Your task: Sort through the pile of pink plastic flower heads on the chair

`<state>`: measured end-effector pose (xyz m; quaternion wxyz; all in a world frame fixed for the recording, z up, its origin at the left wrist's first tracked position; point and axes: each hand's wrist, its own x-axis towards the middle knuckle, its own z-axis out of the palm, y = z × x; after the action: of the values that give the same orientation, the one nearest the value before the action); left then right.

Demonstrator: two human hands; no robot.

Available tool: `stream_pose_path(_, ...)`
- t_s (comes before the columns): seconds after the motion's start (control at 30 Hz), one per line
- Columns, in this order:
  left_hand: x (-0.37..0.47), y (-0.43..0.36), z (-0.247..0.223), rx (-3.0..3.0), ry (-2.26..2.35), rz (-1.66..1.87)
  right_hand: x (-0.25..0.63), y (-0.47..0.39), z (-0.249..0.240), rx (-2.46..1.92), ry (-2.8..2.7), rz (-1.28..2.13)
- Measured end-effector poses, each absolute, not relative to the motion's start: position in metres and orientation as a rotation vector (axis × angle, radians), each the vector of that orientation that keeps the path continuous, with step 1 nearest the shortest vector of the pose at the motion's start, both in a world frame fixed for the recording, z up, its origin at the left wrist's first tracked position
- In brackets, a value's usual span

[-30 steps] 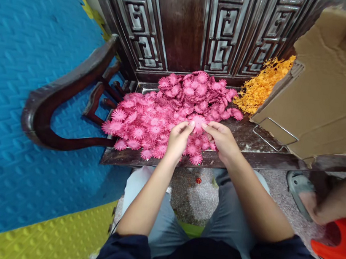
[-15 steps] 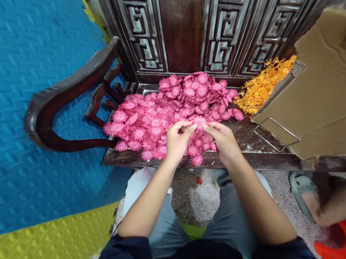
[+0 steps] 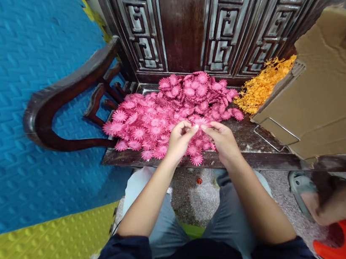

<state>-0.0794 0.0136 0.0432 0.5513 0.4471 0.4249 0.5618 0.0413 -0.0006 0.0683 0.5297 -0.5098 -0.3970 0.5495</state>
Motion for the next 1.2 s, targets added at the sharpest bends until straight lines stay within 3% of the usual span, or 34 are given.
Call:
stream_pose_path(0.4, -0.083, 0.019, 0.035, 0.936, 0.900, 1.369, 0.041, -0.001, 0.068, -1.223, -0.933, 1.297)
stream_pose_path(0.67, -0.082, 0.018, 0.042, 0.692, 0.865, 1.171, 0.040, -0.001, 0.072, -1.226, -0.895, 1.344)
stream_pose_path(0.87, -0.079, 0.015, 0.039, 0.890, 1.029, 1.313, 0.035, -0.001, 0.061, -1.226, -0.805, 0.972)
stream_pose_path(1.2, -0.079, 0.016, 0.034, 0.909, 1.012, 1.300, 0.032, -0.008, 0.058, -1.348, -1.487, 0.670)
